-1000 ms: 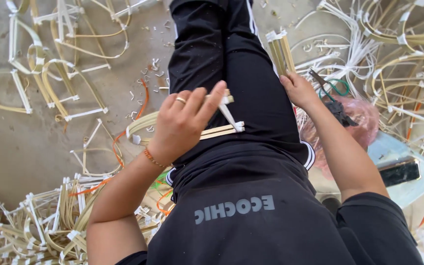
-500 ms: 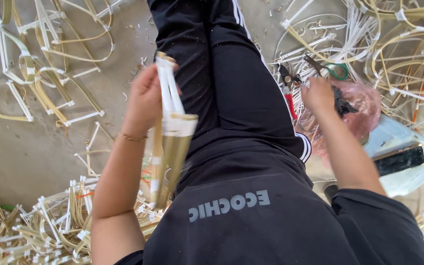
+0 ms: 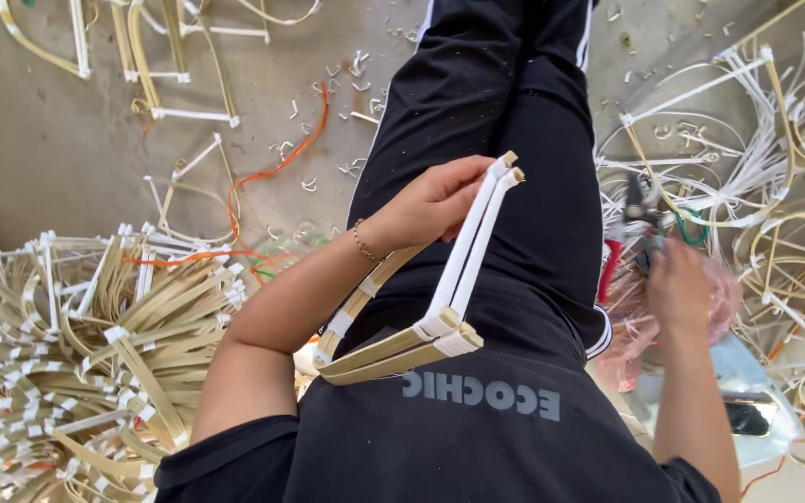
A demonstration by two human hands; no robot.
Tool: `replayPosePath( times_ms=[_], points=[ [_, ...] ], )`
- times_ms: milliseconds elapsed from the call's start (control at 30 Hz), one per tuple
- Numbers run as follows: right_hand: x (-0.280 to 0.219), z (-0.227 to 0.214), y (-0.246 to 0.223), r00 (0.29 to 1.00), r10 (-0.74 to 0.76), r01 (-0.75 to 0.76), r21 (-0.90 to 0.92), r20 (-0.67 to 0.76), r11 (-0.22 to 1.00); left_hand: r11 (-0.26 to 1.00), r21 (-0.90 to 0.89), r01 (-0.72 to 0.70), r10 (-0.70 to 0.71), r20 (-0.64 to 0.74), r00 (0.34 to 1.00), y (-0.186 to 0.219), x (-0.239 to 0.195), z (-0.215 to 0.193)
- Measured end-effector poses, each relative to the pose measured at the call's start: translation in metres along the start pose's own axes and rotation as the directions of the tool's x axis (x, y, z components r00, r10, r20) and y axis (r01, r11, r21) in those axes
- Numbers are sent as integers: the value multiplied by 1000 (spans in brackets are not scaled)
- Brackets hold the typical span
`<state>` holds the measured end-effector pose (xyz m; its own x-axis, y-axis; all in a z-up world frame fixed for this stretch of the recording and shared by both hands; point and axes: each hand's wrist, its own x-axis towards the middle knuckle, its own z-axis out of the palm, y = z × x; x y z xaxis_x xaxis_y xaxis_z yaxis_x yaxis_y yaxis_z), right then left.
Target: Assembling and securing bamboo furniture frames using bamboo strips, tape, and hand tools.
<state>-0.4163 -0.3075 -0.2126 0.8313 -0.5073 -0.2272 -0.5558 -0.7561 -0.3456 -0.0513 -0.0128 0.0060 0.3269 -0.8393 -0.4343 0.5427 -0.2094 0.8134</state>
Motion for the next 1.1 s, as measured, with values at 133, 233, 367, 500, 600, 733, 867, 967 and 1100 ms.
replayPosePath(
  times_ms=[133,233,367,500,600,733,867,967,1100],
  points=[
    [15,-99,-54,999,48,-49,84,12,995,981,-177,72,-83,-54,995,9,-5,4],
    [29,-134,-110,996,38,-49,124,86,991,998,42,-49,51,-41,998,-1,-11,-4],
    [42,-129,-172,967,-236,233,38,97,972,990,-1,-144,144,-50,988,-13,-14,-15],
    [42,-121,-189,918,-337,381,-229,207,896,964,135,-228,242,-101,965,-12,-24,-20],
    [48,-123,-164,893,-147,89,155,424,984,936,-180,-301,313,39,949,-18,-28,-27],
    [45,-140,-161,765,185,-424,268,617,865,972,-15,-235,234,-40,971,-25,-19,-31],
    [38,-152,-182,773,-117,-570,764,623,301,974,-3,-228,228,18,974,-19,-26,-30],
    [41,-154,-208,679,-154,-611,670,717,422,978,81,-194,192,26,981,-2,-33,-26],
    [40,-167,-226,614,-357,-471,690,704,550,980,190,-61,62,1,998,8,-39,-18]
  ],
)
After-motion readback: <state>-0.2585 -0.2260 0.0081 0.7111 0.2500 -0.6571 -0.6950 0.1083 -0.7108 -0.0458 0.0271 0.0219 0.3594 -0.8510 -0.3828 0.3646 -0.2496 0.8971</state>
